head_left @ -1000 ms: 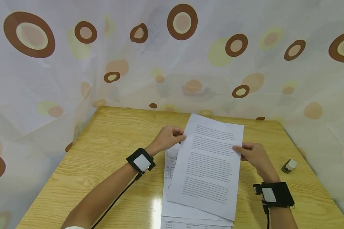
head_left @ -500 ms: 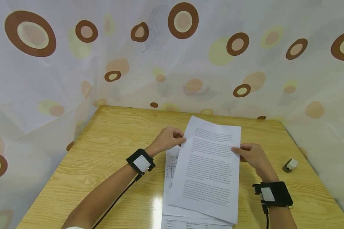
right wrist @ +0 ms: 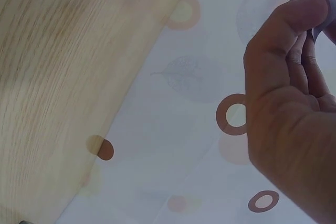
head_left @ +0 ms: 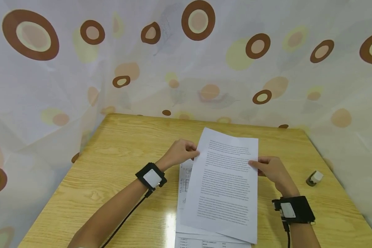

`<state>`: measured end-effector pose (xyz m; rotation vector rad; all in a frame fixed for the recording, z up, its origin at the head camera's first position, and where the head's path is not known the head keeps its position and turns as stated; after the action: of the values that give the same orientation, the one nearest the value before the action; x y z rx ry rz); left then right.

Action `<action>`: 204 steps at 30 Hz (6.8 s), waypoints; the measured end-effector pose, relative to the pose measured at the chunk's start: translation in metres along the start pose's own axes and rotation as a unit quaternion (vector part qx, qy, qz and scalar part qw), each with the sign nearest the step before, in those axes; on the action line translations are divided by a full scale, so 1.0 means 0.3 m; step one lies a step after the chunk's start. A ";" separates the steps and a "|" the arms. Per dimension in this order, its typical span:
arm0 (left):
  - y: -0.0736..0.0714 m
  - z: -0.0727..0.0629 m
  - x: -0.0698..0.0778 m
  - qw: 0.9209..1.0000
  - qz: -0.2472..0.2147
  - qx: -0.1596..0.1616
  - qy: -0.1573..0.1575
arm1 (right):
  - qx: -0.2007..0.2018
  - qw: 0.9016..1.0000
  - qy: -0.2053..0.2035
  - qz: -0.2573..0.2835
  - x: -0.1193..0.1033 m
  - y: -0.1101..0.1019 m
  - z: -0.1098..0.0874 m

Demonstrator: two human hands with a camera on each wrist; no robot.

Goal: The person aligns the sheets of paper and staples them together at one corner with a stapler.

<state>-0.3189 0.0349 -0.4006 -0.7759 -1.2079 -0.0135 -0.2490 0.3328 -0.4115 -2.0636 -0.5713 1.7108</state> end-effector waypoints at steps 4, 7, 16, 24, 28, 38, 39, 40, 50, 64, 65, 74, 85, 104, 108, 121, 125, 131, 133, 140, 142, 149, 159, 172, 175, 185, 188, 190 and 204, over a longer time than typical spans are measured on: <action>-0.002 0.000 -0.009 1.000 -0.001 -0.001 -0.004 | -0.001 1.000 0.004 -0.004 -0.004 0.011 0.005; -0.004 -0.002 -0.015 1.000 -0.001 -0.004 -0.009 | -0.002 1.000 0.007 -0.007 -0.002 0.017 0.009; -0.002 -0.006 -0.034 1.000 -0.005 -0.012 -0.016 | -0.015 1.000 0.009 -0.005 0.007 0.044 0.016; 0.010 -0.010 -0.058 0.999 -0.009 -0.020 -0.038 | -0.015 1.000 0.017 -0.008 0.021 0.056 0.024; 0.013 -0.013 -0.065 0.999 -0.008 -0.019 -0.041 | -0.020 1.000 0.021 -0.007 0.036 0.063 0.027; 0.010 -0.022 -0.080 0.998 -0.001 -0.013 -0.060 | -0.015 0.999 0.030 -0.011 0.048 0.082 0.040; 0.007 -0.024 -0.083 0.998 -0.001 -0.011 -0.065 | -0.015 0.999 0.030 -0.012 0.048 0.085 0.041; 0.006 -0.025 -0.087 0.998 -0.001 -0.010 -0.070 | -0.015 0.999 0.029 -0.012 0.048 0.088 0.042; -0.007 -0.035 -0.133 0.993 -0.012 -0.002 -0.115 | -0.022 0.999 0.023 0.001 0.046 0.100 0.049; 0.010 -0.044 -0.181 0.988 0.000 -0.025 -0.153 | -0.036 0.999 0.021 0.003 0.070 0.126 0.070; 0.012 -0.043 -0.184 0.988 0.000 -0.029 -0.155 | -0.037 0.999 0.021 0.003 0.071 0.128 0.071; 0.028 -0.042 -0.217 0.985 0.008 -0.045 -0.168 | -0.055 0.998 0.013 0.012 0.073 0.151 0.071; 0.029 -0.061 -0.248 0.984 0.020 -0.040 -0.175 | -0.072 0.997 0.014 -0.005 0.088 0.169 0.067; 0.019 -0.054 -0.242 0.981 0.035 -0.022 -0.189 | -0.093 0.996 0.005 0.015 0.076 0.191 0.087; 0.027 -0.055 -0.246 0.981 0.026 -0.027 -0.192 | -0.097 0.995 0.000 0.023 0.069 0.197 0.082; 0.023 -0.181 -0.272 0.969 -0.074 -0.078 -0.223 | -0.162 0.984 0.075 -0.008 0.075 0.180 -0.050; 0.047 -0.225 -0.257 0.962 -0.108 -0.108 -0.227 | -0.186 0.979 0.082 -0.003 0.068 0.193 -0.092; 0.091 -0.249 -0.228 0.959 -0.129 -0.129 -0.215 | -0.181 0.980 0.083 -0.008 0.061 0.207 -0.103; 0.091 -0.253 -0.222 0.961 -0.125 -0.121 -0.214 | -0.175 0.981 0.086 -0.012 0.061 0.207 -0.104; 0.038 -0.240 -0.239 0.968 -0.129 -0.048 -0.208 | -0.128 0.988 0.070 -0.046 0.062 0.172 -0.075; 0.044 -0.232 -0.241 0.966 -0.152 -0.045 -0.205 | -0.122 0.989 0.063 -0.051 0.061 0.167 -0.060; 0.092 -0.221 -0.251 0.945 -0.248 -0.034 -0.212 | -0.122 0.990 0.057 -0.035 0.064 0.181 -0.028; 0.132 -0.190 -0.216 0.965 -0.192 -0.057 -0.169 | -0.119 0.991 0.051 -0.023 0.063 0.186 -0.020; 0.059 -0.157 -0.116 0.981 -0.175 0.010 -0.088 | -0.125 0.992 0.022 0.003 0.047 0.162 -0.005; 0.032 -0.147 -0.083 0.979 -0.192 0.026 -0.062 | -0.117 0.992 -0.012 0.050 0.024 0.151 -0.002; -0.006 -0.156 -0.009 0.977 -0.198 0.077 -0.029 | 0.016 0.985 -0.130 0.114 -0.099 0.098 -0.049; 0.011 -0.157 -0.002 0.972 -0.228 0.048 -0.039 | 0.076 0.979 -0.153 0.107 -0.136 0.076 -0.072; 0.031 -0.158 0.005 0.966 -0.255 0.016 -0.048 | 0.112 0.974 -0.166 0.106 -0.159 0.063 -0.086; -0.008 -0.186 0.138 0.971 -0.205 0.109 0.064 | 0.200 0.893 -0.381 0.131 -0.333 0.035 -0.190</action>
<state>-0.2575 0.0188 -0.3723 -0.3200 -1.2052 -0.2638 -0.2090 0.2670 -0.3252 -1.1763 -0.1118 2.5450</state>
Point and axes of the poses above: each hand's wrist, its own z-axis towards the middle knuckle, its own y-axis out of the palm, x = y × z, the point moved 7 cm from there along z, towards the middle knuckle, and after that the axes turned 2 degrees about z, right-handed, at the moved point
